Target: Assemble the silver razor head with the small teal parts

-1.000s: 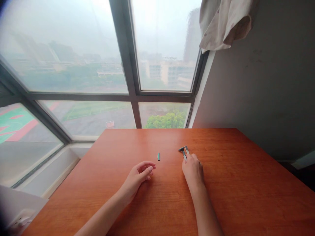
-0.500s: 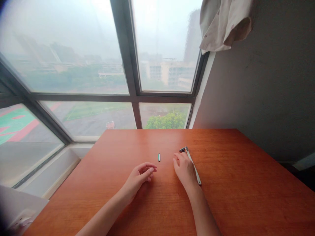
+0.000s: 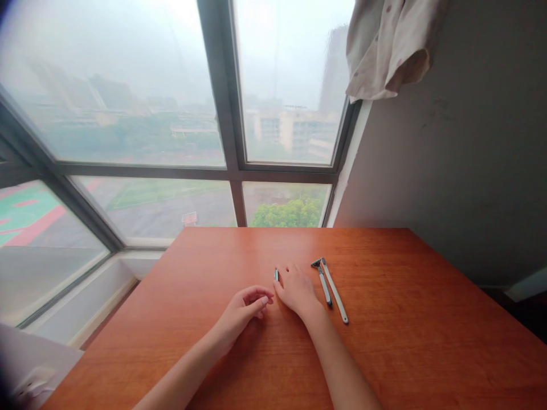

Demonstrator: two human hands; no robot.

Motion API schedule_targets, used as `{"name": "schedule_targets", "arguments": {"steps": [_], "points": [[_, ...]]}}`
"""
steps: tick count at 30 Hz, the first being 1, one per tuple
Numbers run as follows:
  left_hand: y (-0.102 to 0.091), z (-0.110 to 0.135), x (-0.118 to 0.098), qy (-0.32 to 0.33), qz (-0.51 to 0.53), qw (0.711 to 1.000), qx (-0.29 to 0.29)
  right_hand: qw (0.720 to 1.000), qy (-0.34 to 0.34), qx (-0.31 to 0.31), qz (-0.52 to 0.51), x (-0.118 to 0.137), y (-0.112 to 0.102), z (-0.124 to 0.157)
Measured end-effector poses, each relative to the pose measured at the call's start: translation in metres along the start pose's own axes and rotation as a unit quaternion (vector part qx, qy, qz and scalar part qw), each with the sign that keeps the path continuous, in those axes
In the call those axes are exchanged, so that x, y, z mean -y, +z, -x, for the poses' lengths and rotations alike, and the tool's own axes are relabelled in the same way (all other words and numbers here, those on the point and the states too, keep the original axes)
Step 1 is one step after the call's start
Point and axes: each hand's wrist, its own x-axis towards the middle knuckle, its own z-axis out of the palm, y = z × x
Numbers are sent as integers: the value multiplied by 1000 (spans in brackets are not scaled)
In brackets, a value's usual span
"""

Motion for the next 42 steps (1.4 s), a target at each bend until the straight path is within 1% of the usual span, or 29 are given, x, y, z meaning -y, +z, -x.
{"name": "schedule_targets", "arguments": {"steps": [4,7,11,17,22,25,29,31,33,34,36,39,42], "points": [[1,1,0,-6,1,1000,-6,1000,-1,-5,20,1,2,3],[0,1,-1,-5,1,1000,-7,999,-12,-16,28,3,3,9],[-2,0,0,-7,5,1000,0,999,-15,-14,37,6,5,19],[-2,-1,1,-6,1,1000,4,1000,-1,-13,13,3,4,31],[-2,0,0,-14,2,1000,1,998,-14,-44,-39,-5,1,34],[-3,0,0,-15,1,1000,3,995,-7,-73,-62,-9,0,35],[-3,-1,2,-12,0,1000,5,993,-10,-86,-85,-12,-3,37],[-3,-1,2,-14,-1,1000,2,991,2,-105,-88,-16,-5,38],[-3,0,2,-16,2,1000,1,988,26,-130,-84,-23,-9,40],[-3,0,2,-16,5,1000,0,987,31,-133,-80,-29,-11,43],[-3,1,2,-13,9,1000,0,986,46,-140,-78,-47,-16,51],[-2,2,2,-11,13,1000,0,981,94,-158,-68,-87,-21,68],[-1,2,2,-12,13,1000,-2,978,134,-152,-57,-127,-22,86]]}}
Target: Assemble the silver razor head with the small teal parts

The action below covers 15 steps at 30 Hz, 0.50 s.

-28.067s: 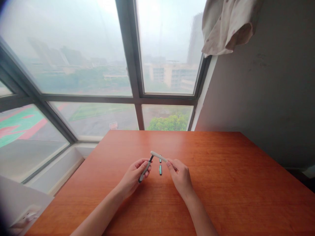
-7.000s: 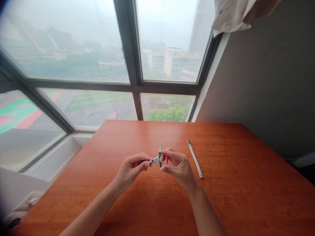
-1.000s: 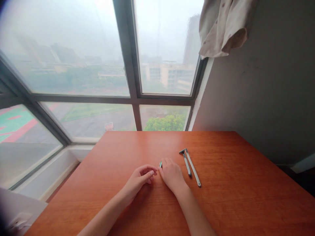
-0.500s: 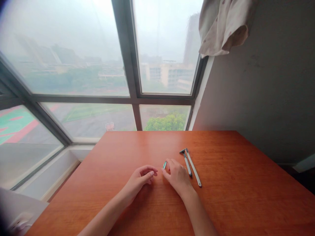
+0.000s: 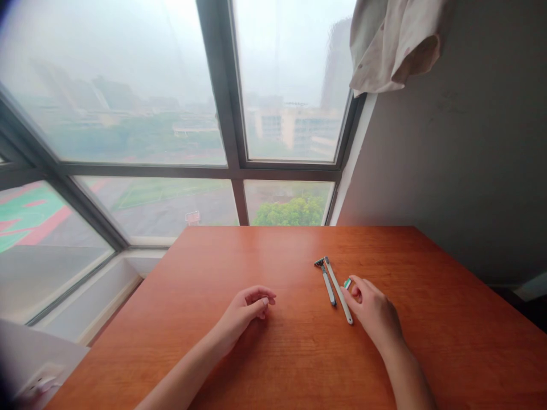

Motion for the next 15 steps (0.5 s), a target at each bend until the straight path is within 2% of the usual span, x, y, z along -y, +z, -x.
{"name": "schedule_targets", "arguments": {"steps": [2,4,7,12,15], "points": [[0,-1,1,-2,-2,1000,-1,999,-3,35,-4,-21,-3,4],[-1,-3,3,-4,-1,1000,-2,997,-35,73,-18,-31,-4,7],[-3,-4,6,-3,8,1000,-1,992,-70,98,-36,-33,-4,11],[-3,-4,7,-1,6,1000,-3,987,-89,126,-45,-34,-5,12],[-3,-5,8,5,-7,1000,-1,991,-69,102,-55,-32,-6,9]]}}
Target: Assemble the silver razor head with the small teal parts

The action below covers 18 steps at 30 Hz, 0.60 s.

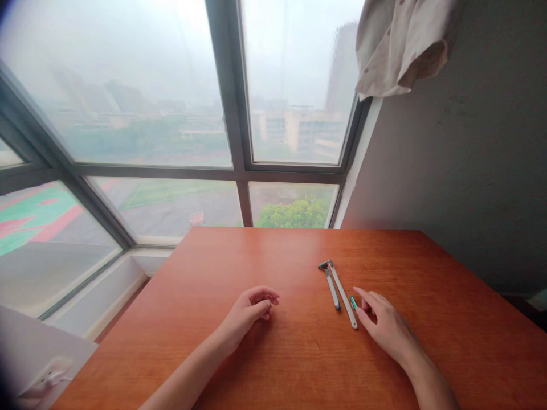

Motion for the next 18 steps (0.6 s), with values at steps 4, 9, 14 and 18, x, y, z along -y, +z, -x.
{"name": "schedule_targets", "arguments": {"steps": [4,9,14,18], "points": [[0,-2,5,28,-41,999,-3,998,23,-55,-19,36,1,-17],[4,2,10,162,-221,962,18,995,-19,-35,-87,124,27,-42],[9,-1,8,233,-297,925,36,982,-26,-28,-184,168,70,-58],[9,-14,10,244,-326,912,46,974,-25,-21,-225,175,94,-68]]}}
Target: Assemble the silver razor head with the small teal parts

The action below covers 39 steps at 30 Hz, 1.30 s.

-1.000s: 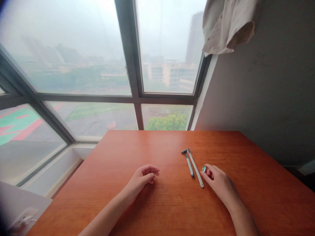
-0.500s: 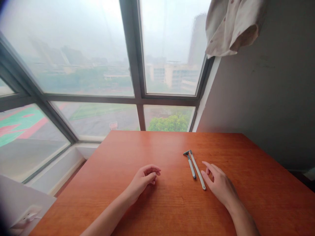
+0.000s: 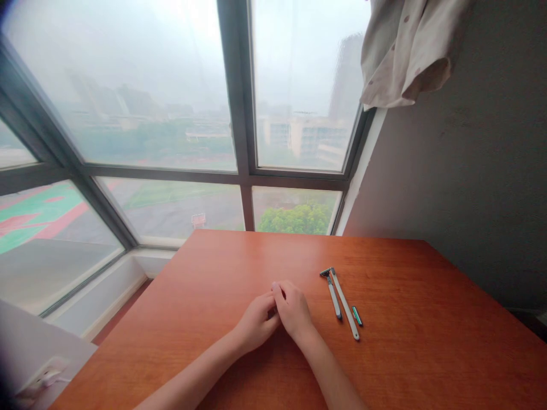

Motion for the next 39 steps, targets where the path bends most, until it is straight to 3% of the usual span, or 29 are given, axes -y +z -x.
{"name": "schedule_targets", "arguments": {"steps": [5,10,18,39], "points": [[0,-15,6,21,-1,998,52,999,2,-37,-12,0,10,-4],[-3,-16,2,8,28,999,42,998,-36,-44,-4,-5,1,3],[-11,-8,-3,-10,7,999,35,990,-43,-40,126,-20,-12,7],[-9,-6,-2,-4,-26,999,26,987,-57,-28,149,-26,-11,5]]}}
